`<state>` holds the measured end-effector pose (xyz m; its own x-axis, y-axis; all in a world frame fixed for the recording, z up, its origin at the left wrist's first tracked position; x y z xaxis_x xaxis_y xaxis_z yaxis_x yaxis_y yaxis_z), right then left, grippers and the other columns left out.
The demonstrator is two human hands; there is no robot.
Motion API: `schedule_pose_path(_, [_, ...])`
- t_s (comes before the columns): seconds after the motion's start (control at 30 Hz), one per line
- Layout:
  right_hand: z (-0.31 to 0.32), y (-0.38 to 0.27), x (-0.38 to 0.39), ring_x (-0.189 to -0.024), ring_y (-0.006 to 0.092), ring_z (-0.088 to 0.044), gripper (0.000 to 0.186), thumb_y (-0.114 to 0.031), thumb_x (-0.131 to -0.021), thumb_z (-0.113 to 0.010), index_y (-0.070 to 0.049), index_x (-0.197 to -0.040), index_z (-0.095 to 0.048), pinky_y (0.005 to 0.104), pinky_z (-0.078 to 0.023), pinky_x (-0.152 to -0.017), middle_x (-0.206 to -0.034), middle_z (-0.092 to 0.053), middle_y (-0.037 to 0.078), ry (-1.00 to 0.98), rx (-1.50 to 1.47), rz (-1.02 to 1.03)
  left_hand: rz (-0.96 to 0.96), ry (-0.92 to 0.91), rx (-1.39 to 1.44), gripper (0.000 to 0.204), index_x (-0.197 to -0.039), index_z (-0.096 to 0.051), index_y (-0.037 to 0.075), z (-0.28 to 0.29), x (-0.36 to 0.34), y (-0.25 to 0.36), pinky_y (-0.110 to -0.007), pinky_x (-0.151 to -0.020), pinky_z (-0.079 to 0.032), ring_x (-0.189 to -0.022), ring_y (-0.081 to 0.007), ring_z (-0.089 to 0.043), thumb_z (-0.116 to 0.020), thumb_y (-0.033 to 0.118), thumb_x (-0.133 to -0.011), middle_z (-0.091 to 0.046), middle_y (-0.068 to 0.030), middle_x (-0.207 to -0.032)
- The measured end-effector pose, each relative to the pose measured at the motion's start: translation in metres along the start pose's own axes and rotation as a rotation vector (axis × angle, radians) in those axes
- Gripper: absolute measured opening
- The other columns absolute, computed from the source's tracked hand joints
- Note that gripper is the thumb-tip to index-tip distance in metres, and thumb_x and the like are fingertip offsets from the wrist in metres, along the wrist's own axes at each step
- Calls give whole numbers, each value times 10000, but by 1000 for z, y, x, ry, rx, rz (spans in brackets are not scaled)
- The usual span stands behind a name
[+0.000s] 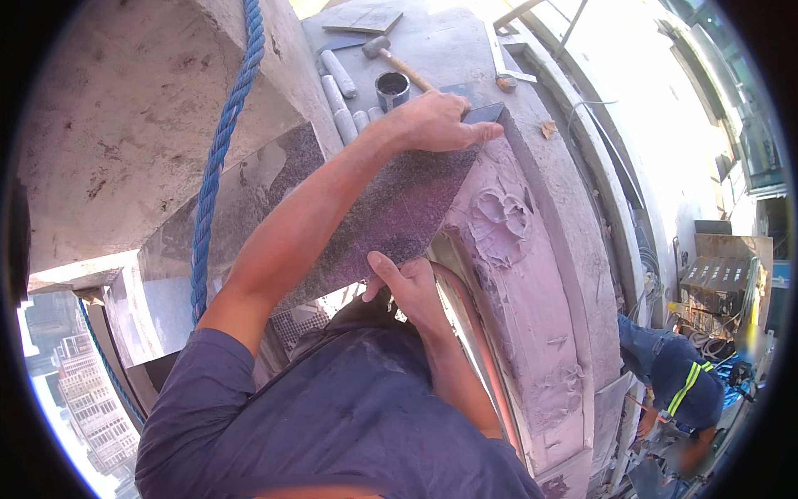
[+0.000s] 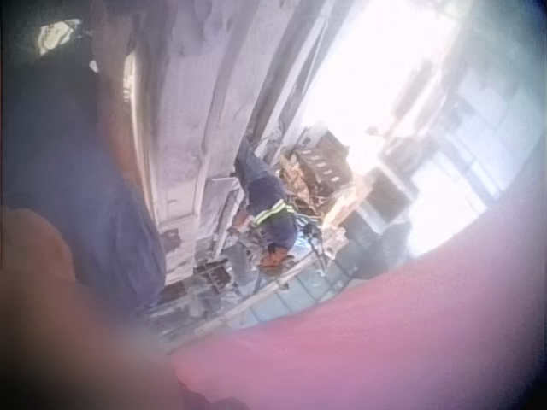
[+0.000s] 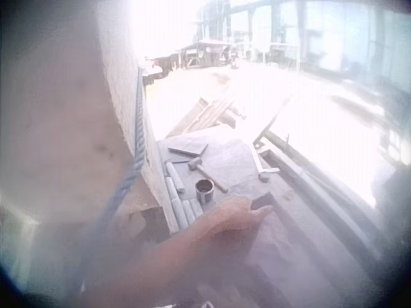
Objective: The person uses a power tool to cut a stone tile, then lifts and positions the tile into a recessed opening on a high-rise exterior. The person repeatedly adjusts the tile's placement and uses a small tool to align the edges within the frame.
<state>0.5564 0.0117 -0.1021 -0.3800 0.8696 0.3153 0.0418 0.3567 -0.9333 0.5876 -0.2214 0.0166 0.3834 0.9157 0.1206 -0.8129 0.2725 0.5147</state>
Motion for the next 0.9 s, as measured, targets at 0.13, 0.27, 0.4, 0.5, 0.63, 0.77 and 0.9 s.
schedule_pose_path(0.13, [6, 10, 6, -573, 83, -518, 585, -524, -1076, -716, -14, -842, -879, 307, -417, -597, -566, -626, -3, -63, 92, -180, -21, 203, 225, 580, -1358, -758, 8, 87, 21, -55, -401, -920, -606, -1070, -276, -797, -625, 512, -1106, -822, -145, -1195])
schedule_pose_path(0.27, [4, -25, 11, -680, 82, -587, 551, -496, -1108, -682, -24, -919, -896, 294, -501, -699, -688, -747, 43, -48, 96, -180, 127, 252, 288, 432, -1303, -773, 1, 111, 62, -116, -347, -889, -595, -1016, -204, -790, -653, 370, -1112, -819, -134, -1092])
schedule_pose_path(0.4, [-4, -11, 10, -805, 133, -708, 561, -457, -1135, -644, 6, -932, -888, 287, -556, -867, -808, -815, 110, -131, 67, -320, 69, 202, 282, 367, -1257, -775, -17, 68, 65, -122, -353, -893, -602, -978, -188, -786, -647, 294, -1110, -812, -127, -1035])
schedule_pose_path(0.5, [-11, -11, 12, -901, 180, -765, 599, -443, -1151, -614, 42, -914, -874, 297, -558, -968, -873, -839, 152, -128, -65, -309, 117, 24, 33, 367, -1170, -753, -42, 38, 62, -102, -449, -889, -606, -973, -354, -791, -603, 289, -1122, -790, -243, -1037])
schedule_pose_path(0.63, [-17, -14, 14, -933, 197, -780, 642, -454, -1159, -589, 64, -898, -863, 301, -557, -1002, -899, -845, 172, -71, -180, -298, 110, 47, -19, 399, -1119, -708, -43, -1, 65, -77, -541, -895, -578, -1015, -483, -744, -542, 318, -1149, -754, -308, -1017])
schedule_pose_path(0.77, [-11, -25, 18, -894, 170, -771, 678, -506, -1150, -586, 61, -903, -862, 282, -564, -956, -888, -845, 164, -81, 39, -455, 257, 117, 14, 413, -1129, -695, -39, 28, 69, -92, -541, -877, -571, -1007, -475, -745, -508, 328, -1168, -758, -288, -991])
schedule_pose_path(0.9, [-11, -20, 10, -819, 156, -764, 744, -580, -1136, -573, 64, -900, -861, 297, -585, -860, -853, -842, 150, -146, 4, -230, 193, 347, 90, 405, -1234, -751, -14, 75, 72, -67, -454, -902, -582, -981, -354, -780, -563, 334, -1148, -790, -228, -999])
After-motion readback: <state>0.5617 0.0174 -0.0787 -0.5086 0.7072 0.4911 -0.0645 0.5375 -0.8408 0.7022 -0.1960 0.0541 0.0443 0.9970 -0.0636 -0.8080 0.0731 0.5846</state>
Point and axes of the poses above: each hand's wrist, its own x-axis away from the middle knuckle, its own z-axis out of the back of the hand, y = z × x, the point moved 10 cm from there along -x, towards the middle knuckle
